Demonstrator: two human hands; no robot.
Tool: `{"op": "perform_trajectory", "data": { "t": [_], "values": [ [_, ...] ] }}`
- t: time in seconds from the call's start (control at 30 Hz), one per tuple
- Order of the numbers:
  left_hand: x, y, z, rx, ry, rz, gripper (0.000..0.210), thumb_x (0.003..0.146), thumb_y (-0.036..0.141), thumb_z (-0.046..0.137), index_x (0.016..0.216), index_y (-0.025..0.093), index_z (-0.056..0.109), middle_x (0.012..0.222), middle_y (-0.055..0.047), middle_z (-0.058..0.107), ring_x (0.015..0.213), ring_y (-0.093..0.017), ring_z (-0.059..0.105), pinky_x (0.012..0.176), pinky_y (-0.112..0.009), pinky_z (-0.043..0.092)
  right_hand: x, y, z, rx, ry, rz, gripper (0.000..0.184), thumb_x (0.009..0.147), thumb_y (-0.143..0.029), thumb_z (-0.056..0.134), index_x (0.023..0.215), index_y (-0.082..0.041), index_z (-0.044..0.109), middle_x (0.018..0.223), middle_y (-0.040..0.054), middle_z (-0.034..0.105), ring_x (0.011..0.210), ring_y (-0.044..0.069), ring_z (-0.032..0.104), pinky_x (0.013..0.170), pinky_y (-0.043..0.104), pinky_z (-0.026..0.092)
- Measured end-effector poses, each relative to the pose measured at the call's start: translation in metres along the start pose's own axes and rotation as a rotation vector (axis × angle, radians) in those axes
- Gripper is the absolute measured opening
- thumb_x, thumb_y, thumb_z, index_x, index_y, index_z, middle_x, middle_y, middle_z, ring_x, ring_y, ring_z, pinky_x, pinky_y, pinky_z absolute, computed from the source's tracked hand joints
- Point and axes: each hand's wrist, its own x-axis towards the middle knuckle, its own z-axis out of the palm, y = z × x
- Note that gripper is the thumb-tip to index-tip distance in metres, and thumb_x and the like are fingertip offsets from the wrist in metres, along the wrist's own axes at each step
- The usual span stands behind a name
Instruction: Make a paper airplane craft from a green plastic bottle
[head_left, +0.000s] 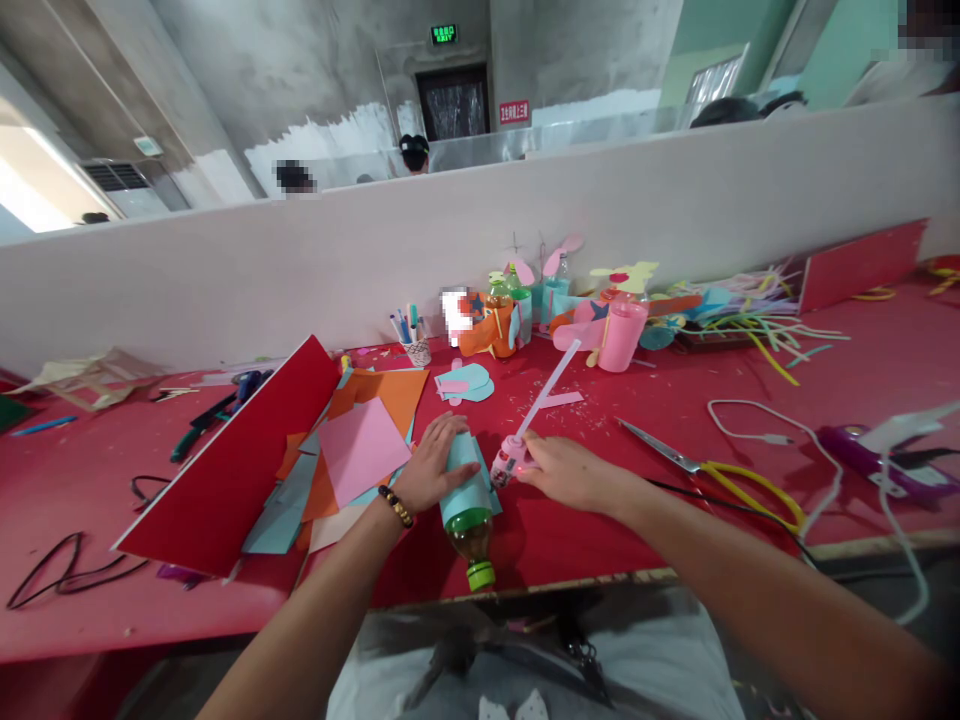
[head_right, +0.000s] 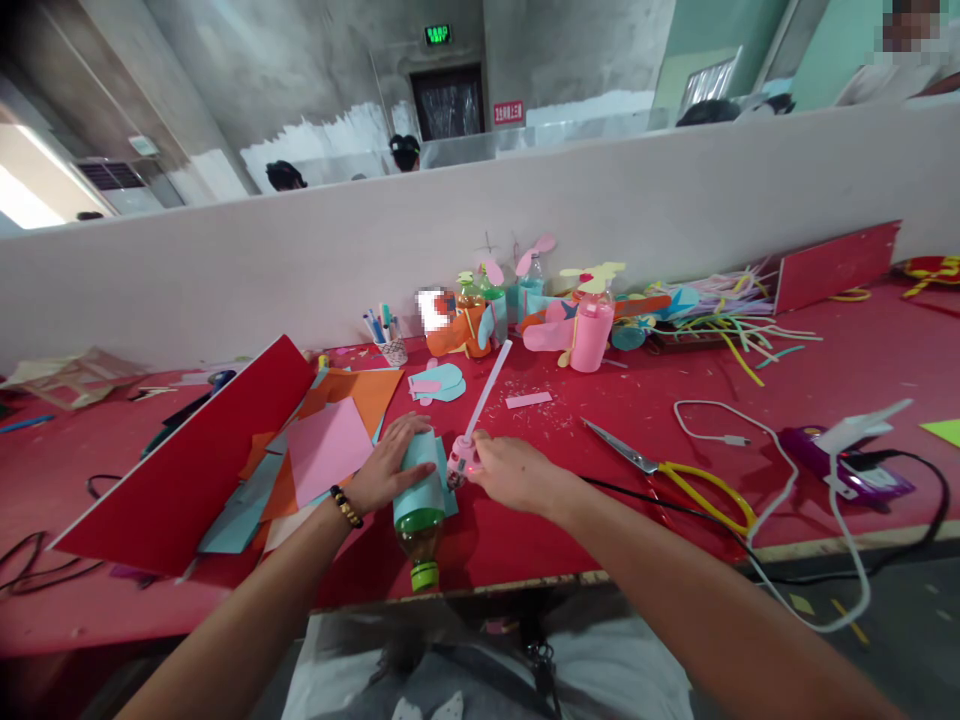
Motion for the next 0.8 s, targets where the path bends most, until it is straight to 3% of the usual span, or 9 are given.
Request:
{"op": "perform_trajectory", "data": {
  "t": [0.57,0.67,0.8],
  "values": [
    [0.001,0.0,0.0,0.022,-0.002,0.01,0.047,0.087,0.048,0.056,0.123,0.02,0.045,0.132,-0.011,0.049,0.131,-0.029,0.036,0.11,-0.049,0.031,-0.027,-0.011,-0.013,0.026,-0.055,-0.014,0.037,0.088,-0.028,0.048,0.119,-0.011,0.056,0.114,0.0193,0.065,0.103,0.03,0.061,0.085,0.036,0.043],
    [0.001,0.001,0.0,0.022,-0.003,0.005,0.046,0.088,0.048,0.056,0.122,0.02,0.046,0.133,-0.011,0.048,0.131,-0.029,0.036,0.11,-0.05,0.031,-0.032,-0.007,-0.021,0.16,-0.06,0.01,0.03,0.085,-0.031,0.052,0.109,-0.014,0.059,0.108,0.0145,0.067,0.097,0.027,0.062,0.081,0.033,0.045],
    [0.001,0.001,0.0,0.027,0.004,0.01,0.047,0.087,0.049,0.056,0.123,0.02,0.045,0.133,-0.012,0.048,0.132,-0.029,0.035,0.111,-0.049,0.03,-0.037,0.017,-0.033,0.432,0.038,0.081,0.024,0.081,-0.037,0.058,0.093,-0.016,0.058,0.084,0.0036,0.066,0.074,0.018,0.061,0.064,0.026,0.045]
  ]
}}
